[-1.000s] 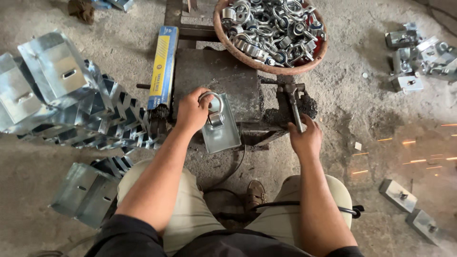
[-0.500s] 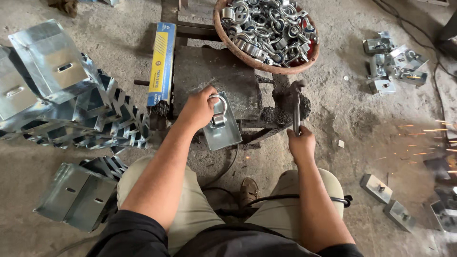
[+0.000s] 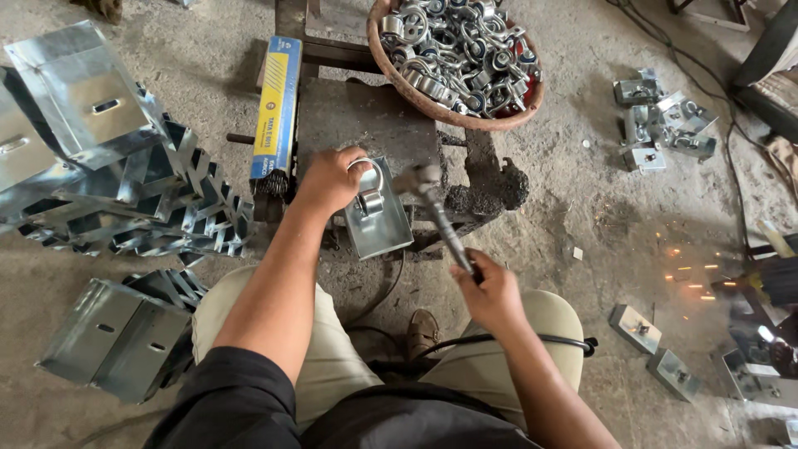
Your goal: The person repeatedly picks a metal box, places a metal ring on it, and welds the ring to the box using a welding torch. After welding, the person taps the ring with a hammer and sets the finished box aside.
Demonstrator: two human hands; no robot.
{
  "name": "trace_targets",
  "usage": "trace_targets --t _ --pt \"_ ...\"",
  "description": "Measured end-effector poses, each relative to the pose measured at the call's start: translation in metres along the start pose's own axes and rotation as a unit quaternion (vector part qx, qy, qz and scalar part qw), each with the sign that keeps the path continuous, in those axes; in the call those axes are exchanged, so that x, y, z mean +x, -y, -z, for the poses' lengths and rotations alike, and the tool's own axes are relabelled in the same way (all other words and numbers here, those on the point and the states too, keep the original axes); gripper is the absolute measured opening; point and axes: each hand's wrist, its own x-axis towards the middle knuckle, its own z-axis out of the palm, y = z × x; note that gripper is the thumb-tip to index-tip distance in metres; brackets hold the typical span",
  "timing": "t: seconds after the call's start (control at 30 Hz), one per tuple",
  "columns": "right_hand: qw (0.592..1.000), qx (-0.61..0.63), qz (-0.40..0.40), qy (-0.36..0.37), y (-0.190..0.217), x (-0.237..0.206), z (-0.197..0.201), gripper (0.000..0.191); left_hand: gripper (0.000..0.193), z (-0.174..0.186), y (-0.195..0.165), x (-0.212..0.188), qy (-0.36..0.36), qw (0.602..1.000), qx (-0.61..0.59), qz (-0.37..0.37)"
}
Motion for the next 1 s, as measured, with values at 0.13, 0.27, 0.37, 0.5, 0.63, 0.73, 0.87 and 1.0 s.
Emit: trace_targets --t 0.13,0.27,0.37,0.5,0.63,0.73,0.87,1.0 --pt "0.999 -0.022 0.015 0.028 0.005 -0.005 -0.014 0.028 0.024 -0.007 0.001 -0.001 0.037 0.999 0.005 -0.007" --pt "0.997 -0.051 -0.008 0.055 -0.004 -0.002 -0.020 0.026 0.024 -0.011 0.001 -0.003 0.089 0.995 0.014 0.039" --pt "0.997 -0.066 -0.046 0.021 0.030 -0.004 0.012 0.028 0.023 -0.012 0.003 -0.003 0.041 0.999 0.004 -0.035" --pt "0.970 -0.169 -0.077 -0.154 0.114 -0.019 0.108 0.019 0.025 -0.010 0.007 -0.002 -0.020 0.998 -0.007 -0.058" --pt "0.877 -0.111 0.114 -0.454 0.127 -0.051 0.185 0.018 0.026 -0.011 0.011 0.002 -0.020 0.998 0.005 -0.058" --pt "0.794 -0.084 0.268 -0.539 0.100 -0.059 0.146 0.018 0.026 -0.015 0.016 0.003 -0.010 0.999 0.001 -0.051" --pt "0.839 -0.047 0.304 -0.448 0.105 -0.073 0.098 0.018 0.025 -0.022 0.026 0.006 -0.046 0.995 -0.009 -0.089" --pt "0.990 -0.092 0.100 -0.027 0.061 -0.032 -0.022 0.018 0.027 -0.028 0.030 0.008 0.040 0.994 -0.101 -0.021"
